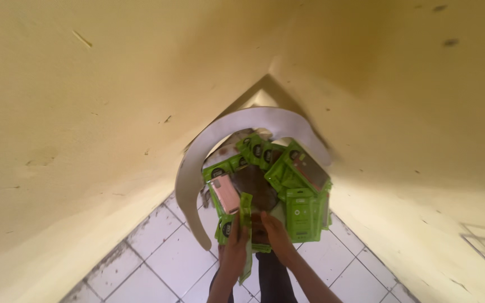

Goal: The person repeatedly takes packaged phone cases from a wall display, wipes them with a dark cloth on a white chair, and returns them to the rack. The person handles multiple cases one by one, cleaning the packaging before hanging them back up.

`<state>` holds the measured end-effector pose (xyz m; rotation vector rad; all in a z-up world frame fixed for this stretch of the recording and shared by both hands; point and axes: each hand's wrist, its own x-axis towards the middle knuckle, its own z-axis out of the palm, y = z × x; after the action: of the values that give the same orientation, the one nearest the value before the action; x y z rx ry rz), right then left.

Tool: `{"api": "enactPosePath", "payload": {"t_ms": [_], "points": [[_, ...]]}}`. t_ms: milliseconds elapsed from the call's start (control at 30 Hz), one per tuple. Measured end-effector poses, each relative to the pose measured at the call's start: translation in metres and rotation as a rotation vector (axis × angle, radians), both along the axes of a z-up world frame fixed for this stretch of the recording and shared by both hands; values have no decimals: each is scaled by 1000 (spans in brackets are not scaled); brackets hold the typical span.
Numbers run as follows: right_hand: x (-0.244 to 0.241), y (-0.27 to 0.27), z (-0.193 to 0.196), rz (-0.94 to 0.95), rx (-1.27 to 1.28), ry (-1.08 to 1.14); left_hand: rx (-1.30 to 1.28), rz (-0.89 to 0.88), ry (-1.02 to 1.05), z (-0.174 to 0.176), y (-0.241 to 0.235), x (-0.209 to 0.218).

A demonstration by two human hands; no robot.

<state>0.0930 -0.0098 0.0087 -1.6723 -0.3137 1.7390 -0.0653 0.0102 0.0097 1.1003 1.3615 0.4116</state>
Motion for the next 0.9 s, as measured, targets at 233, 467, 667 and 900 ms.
{"api": "enactPosePath", "payload": {"t_ms": [233,467,667,900], "points": [[-3,-37,97,-157,42,-40,0,-371,-118,66,-13,16],[9,-104,143,-718,82,-35,104,-239,-341,95,-27,16],[19,-173,210,-945,281,32,-78,-526,-431,115,-46,40],[29,-267,249,-940,334,-164,-159,-624,-691,147,-101,85]]}}
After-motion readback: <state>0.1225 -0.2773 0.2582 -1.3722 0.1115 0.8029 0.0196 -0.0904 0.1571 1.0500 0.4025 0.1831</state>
